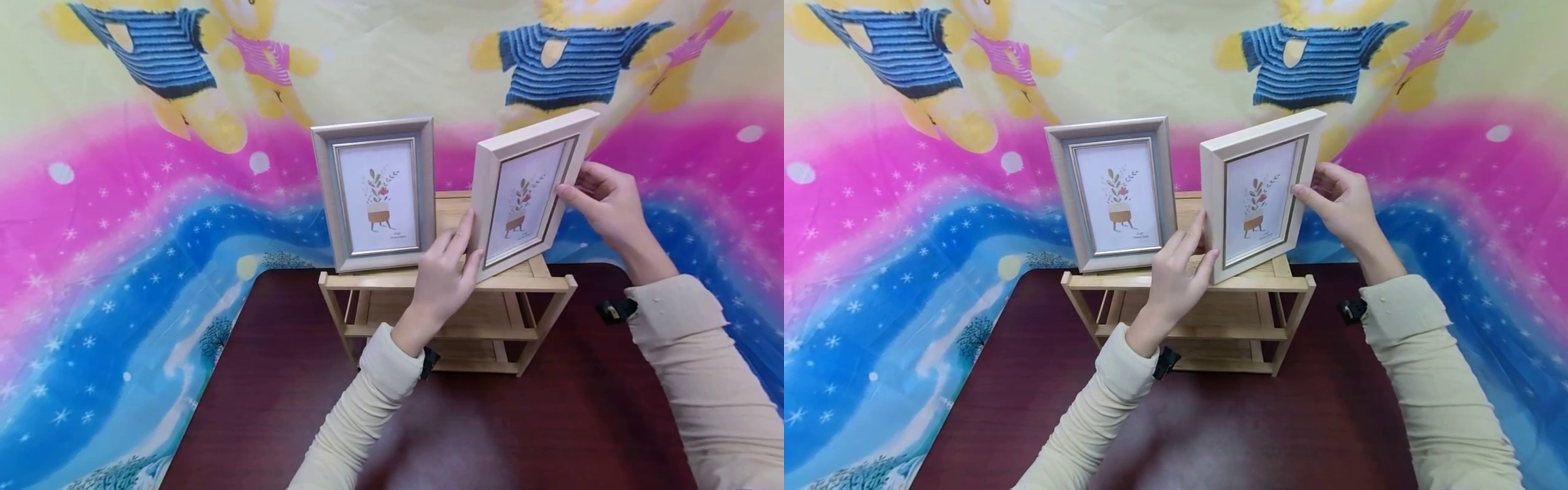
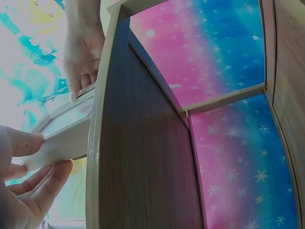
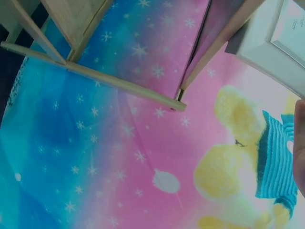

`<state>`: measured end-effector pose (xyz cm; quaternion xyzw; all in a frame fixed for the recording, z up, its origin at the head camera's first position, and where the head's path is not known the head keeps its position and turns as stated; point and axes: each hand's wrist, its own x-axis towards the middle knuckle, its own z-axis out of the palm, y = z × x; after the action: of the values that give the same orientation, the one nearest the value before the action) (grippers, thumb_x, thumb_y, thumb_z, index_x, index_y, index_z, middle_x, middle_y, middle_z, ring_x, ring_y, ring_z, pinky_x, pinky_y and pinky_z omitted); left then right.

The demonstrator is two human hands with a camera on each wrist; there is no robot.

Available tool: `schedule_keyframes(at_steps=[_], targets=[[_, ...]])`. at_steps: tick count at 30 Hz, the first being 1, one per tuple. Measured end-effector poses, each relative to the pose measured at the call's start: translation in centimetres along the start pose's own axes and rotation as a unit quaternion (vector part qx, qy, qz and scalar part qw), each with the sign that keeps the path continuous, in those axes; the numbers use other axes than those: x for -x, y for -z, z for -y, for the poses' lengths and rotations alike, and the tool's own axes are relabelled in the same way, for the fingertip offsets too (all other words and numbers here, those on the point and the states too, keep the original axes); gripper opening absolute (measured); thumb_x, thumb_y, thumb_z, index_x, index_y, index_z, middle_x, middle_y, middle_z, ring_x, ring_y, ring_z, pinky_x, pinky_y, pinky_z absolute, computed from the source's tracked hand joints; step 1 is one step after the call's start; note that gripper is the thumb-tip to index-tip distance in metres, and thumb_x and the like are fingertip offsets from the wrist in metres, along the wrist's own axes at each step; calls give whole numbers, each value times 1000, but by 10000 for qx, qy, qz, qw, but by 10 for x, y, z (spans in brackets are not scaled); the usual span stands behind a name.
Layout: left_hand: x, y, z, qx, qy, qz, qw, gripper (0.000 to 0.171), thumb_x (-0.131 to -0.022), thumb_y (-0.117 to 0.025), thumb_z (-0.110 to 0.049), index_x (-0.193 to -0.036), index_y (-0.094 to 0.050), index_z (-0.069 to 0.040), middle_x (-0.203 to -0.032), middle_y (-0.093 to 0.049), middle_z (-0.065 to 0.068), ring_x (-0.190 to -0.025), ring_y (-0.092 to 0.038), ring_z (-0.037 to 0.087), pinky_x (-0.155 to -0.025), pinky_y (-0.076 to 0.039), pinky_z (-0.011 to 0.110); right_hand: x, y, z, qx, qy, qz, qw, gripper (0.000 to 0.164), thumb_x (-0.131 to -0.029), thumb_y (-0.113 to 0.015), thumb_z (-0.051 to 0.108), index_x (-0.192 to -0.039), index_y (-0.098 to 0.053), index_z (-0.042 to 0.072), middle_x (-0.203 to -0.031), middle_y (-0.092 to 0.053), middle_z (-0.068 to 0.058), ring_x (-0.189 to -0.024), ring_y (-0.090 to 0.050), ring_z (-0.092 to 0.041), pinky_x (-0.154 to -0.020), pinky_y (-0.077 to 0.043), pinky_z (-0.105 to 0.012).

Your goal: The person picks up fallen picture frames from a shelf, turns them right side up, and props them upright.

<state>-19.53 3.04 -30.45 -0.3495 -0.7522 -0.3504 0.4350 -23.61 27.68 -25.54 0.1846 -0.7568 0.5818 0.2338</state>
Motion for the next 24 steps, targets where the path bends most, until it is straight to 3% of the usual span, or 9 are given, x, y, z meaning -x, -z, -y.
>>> schedule_keyframes(at_steps=[3, 5, 9, 12, 15, 18, 24], targets=[[0, 0, 0, -22, 3, 9, 10000, 47, -80, -65, -4, -123, -50, 11, -89, -62, 17, -75, -60, 22, -68, -49, 19, -2, 0, 7, -820, 376, -279, 9955, 35, -83, -59, -6, -117, -60, -1, -96, -66, 0, -86, -61, -11, -75, -46, -14], [1, 0, 0, -18, 10, 11, 10000, 48, -80, -65, -4, -123, -50, 11, -89, -62, 16, -75, -60, 22, -69, -49, 19, -5, 0, 13, -997, 783, -490, 9907, 37, -82, -58, -8, -118, -58, -2, -98, -66, -5, -88, -60, -14, -76, -47, -16], [1, 1, 0, 8, 14, 14, 10000, 48, -80, -65, -4, -123, -50, 10, -89, -62, 16, -75, -60, 22, -68, -48, 19, -9, -2, 28, -81, 1263, -847, 9883, 42, -83, -57, -5, -124, -55, 3, -110, -62, -10, -95, -58, -18, -80, -47, -18], [1, 1, -1, -23, -12, 19, 10000, 48, -80, -65, -4, -124, -50, 10, -90, -62, 16, -75, -60, 22, -69, -49, 18, -9, -5, 39, 716, 1260, -998, 9844, 43, -84, -58, -2, -126, -55, 6, -116, -58, -7, -99, -56, -17, -80, -48, -18], [1, 1, -2, -123, -56, -1, 9999, 48, -81, -65, -5, -123, -50, 10, -90, -62, 16, -73, -60, 22, -67, -49, 19, -9, -9, 46, 1107, 1254, -1003, 9808, 41, -83, -61, 2, -124, -57, 5, -116, -55, 0, -98, -55, -14, -78, -47, -15], [2, 0, -4, -231, -84, -51, 9997, 47, -81, -65, -6, -123, -51, 9, -90, -62, 16, -72, -60, 21, -67, -49, 21, -8, -12, 49, 1365, 1206, -932, 9789, 45, -81, -65, 9, -125, -56, 8, -118, -52, 5, -98, -53, -11, -81, -46, -16], [3, -2, -7, -343, -113, -152, 9992, 47, -79, -66, -5, -122, -53, 9, -90, -62, 16, -73, -60, 21, -69, -50, 21, -8, -17, 54, 1456, 901, -642, 9831, 54, -80, -70, 20, -130, -52, 13, -127, -46, -2, -103, -48, -12, -89, -43, -21]])
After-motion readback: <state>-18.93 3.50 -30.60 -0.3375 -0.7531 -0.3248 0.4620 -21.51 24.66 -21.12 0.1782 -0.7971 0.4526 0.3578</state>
